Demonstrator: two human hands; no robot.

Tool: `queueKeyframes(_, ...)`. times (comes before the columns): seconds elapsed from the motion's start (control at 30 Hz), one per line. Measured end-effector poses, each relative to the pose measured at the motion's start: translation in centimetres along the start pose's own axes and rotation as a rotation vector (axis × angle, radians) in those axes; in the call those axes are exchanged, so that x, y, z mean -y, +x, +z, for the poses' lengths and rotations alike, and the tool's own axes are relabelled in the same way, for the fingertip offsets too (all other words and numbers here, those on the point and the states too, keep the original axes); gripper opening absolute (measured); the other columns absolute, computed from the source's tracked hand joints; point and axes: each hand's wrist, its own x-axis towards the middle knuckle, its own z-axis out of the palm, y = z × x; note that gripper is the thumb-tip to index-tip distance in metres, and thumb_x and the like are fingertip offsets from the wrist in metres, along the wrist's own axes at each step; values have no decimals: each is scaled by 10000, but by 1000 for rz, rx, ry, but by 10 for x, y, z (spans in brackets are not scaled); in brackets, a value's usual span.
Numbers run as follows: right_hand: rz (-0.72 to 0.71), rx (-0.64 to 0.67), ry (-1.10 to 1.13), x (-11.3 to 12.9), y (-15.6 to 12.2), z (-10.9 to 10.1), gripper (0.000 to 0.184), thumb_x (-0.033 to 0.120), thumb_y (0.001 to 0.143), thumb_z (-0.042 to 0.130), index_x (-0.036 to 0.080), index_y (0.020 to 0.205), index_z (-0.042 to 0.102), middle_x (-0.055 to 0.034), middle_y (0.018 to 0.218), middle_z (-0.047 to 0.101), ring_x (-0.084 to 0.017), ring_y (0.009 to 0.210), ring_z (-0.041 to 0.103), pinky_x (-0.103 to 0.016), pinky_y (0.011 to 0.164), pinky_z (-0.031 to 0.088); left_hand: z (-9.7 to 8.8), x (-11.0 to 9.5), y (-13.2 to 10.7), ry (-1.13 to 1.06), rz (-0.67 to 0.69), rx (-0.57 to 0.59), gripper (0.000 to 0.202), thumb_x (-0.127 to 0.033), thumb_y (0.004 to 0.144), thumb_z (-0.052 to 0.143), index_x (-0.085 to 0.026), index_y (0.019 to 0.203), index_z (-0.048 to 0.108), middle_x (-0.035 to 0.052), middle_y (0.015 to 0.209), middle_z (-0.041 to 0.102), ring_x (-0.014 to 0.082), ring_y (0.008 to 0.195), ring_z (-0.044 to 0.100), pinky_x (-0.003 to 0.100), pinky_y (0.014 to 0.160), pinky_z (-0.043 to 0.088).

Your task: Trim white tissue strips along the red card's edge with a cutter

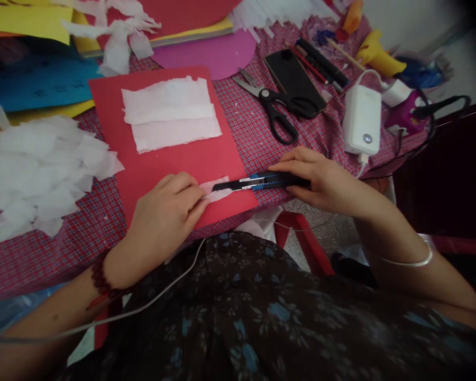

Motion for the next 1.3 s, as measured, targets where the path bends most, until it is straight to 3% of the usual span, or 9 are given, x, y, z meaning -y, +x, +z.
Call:
queueKeyframes(0.23,-74,41,1,-3,9,-3,459,134,928,592,258,1358,696,-93,1194,696,-288,1134,672,-488,1017,564,-1,-1,1,-16,-28,26,353,-304,1118,463,-174,1054,785,122,1059,740,285,974,702,403,790,558)
queueKeyframes(0.4,-123,72,-1,-11,7,-14,437,123,932,593,183,1351,700,-125,1218,683,-288,1141,658,-498,1033,560,-5,-3,4,14,-63,95,347,-304,1109,452,-204,971,755,110,1054,732,281,989,691,400,804,553)
queueKeyframes(0.57,-81,93,35,-11,5,-17,457,122,915,600,253,1335,724,-110,1221,681,-302,1157,660,-504,1053,559,-11,-7,7,0,-94,179,331,-362,1109,490,-178,977,731,121,1058,700,296,1019,668,408,817,542)
queueKeyframes(0.73,-76,94,24,-6,9,-12,458,141,914,600,224,1347,725,-117,1213,687,-307,1146,662,-514,1049,554,-16,-9,13,35,-109,227,283,-375,1102,551,-189,964,713,105,1020,673,286,1004,647,391,798,510)
queueKeyframes(1.03,-69,82,13,-4,8,-6,476,138,917,592,285,1352,718,-80,1209,701,-277,1151,670,-466,1030,555,-23,0,32,220,31,296,358,-323,1110,475,-215,839,682,102,871,665,304,912,624,423,726,480)
queueKeyframes(1.2,-54,84,19,-2,7,-8,489,129,907,608,287,1354,725,-70,1210,707,-273,1131,673,-461,1044,550,-29,-2,49,314,142,217,277,-351,1089,558,-165,963,719,130,992,721,356,999,662,488,842,529)
queueKeyframes(1.3,-50,98,23,-1,7,-9,473,133,915,609,274,1350,728,-77,1204,701,-274,1138,670,-460,1051,547,-21,-3,55,238,265,149,400,-506,1080,629,-150,1243,710,158,1253,728,388,1215,651,560,1035,528)
